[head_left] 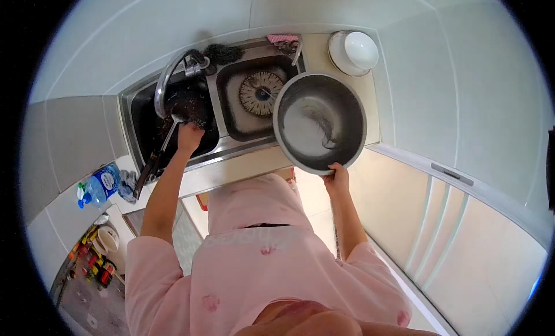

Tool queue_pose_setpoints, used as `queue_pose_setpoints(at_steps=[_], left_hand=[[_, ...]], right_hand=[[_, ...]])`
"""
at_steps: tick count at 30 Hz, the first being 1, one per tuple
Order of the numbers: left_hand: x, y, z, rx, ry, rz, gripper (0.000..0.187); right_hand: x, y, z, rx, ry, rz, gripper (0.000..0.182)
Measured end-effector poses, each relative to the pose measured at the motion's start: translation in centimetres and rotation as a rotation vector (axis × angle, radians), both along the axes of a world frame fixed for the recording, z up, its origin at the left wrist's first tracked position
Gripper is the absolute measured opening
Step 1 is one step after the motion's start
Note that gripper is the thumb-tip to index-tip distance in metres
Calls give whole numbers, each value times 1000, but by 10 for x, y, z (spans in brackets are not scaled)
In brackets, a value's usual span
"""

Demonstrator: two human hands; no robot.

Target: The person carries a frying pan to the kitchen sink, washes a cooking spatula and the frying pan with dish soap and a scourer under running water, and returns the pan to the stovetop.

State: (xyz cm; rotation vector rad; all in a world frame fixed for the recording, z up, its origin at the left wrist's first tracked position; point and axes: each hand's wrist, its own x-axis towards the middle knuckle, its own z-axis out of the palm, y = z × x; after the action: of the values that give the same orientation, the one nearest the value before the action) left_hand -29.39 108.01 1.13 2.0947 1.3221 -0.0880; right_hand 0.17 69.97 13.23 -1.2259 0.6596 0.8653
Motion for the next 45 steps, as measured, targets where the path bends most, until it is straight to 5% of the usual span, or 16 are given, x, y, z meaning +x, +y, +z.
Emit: queue_pose_setpoints(at_steps=[3,5,7,9,13,17,19,22,26,28,30,32,35,36,39,45], left_hand=[[4,6,18,41,102,-61,25],[11,5,38,-9,91,-20,26],[1,11,25,-19,135,-194,29],[9,-9,65,104,369,-88,37],[-45,6,46,188,777,-150,36],[-102,19,44,123,877,-35,37],[-127,21,33,171,806,-20,30],[-138,28,24,180,788,-74,27],[-110,37,51,-208,668,23,49],[-109,39,28,-469,461,64,55],[-113,45,-10,-858,116,82,55],[-116,41,-20,-632,64,153,49],[-146,23,61,-141,50,184,37],[-169,22,74,3,80,148,38],[-231,15,84,271,215,63,48],[-287,-3,65,376,246,-46,41]], right_hand=[[10,-2,-17,0,15,-157,25],[17,-6,-35,50,13,-204,10],[24,-16,-54,138,-23,-210,18],[23,3,-31,121,10,-286,18],[28,6,-45,183,-4,-297,19],[12,19,-50,266,-15,-465,23],[-25,55,-25,38,-36,-562,37],[-123,92,-68,196,-184,247,24],[-268,230,-56,329,132,1082,74],[-308,289,-22,-5,157,1152,86],[-320,315,-33,-42,229,1041,91],[-327,322,-30,-223,165,1051,87],[-307,310,-79,-540,-895,1596,63],[-296,321,-60,-736,-1015,1695,55],[-265,322,-104,-594,-1205,1648,48],[-318,367,-104,-619,-1296,1631,40]])
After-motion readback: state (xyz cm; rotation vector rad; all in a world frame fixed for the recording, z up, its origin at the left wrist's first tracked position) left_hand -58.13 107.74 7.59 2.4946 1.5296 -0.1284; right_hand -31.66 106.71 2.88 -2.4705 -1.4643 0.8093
